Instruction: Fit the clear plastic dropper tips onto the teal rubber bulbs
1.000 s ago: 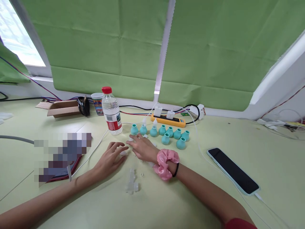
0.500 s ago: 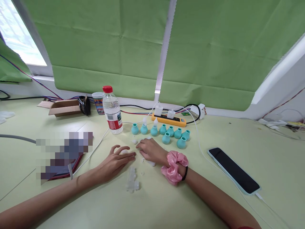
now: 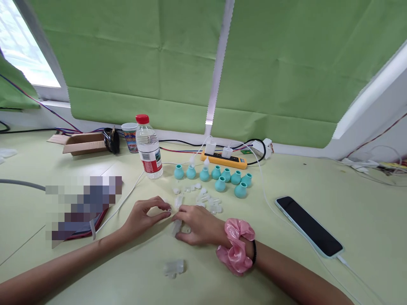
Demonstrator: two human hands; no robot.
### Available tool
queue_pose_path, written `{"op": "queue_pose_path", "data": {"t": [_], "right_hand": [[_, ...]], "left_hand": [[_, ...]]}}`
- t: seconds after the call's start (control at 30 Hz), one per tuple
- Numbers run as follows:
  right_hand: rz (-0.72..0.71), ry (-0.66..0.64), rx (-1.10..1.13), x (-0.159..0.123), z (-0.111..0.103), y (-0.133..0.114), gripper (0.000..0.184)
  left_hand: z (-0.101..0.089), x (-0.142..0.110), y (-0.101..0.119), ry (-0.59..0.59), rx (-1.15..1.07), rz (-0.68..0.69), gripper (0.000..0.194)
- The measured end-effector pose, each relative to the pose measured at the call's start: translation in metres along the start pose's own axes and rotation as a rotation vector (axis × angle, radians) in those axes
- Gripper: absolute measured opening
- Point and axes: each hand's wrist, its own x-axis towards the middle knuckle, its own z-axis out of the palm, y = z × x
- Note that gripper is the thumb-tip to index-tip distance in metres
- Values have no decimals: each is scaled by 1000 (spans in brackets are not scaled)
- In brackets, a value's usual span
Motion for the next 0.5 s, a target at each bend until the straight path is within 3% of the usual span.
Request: {"op": "queue_pose_path", "data": {"t": [0.2, 0.33, 0.5], "right_hand": [[172, 246, 75, 0, 14, 9, 24], [190, 240, 67, 0, 22, 10, 29], [239, 208, -87, 1, 23, 8, 29]], "left_hand": [[5, -4, 8, -2, -106, -97, 8], [6, -4, 6, 31, -165, -177, 9], [5, -4, 6, 30, -109, -146, 9]]}}
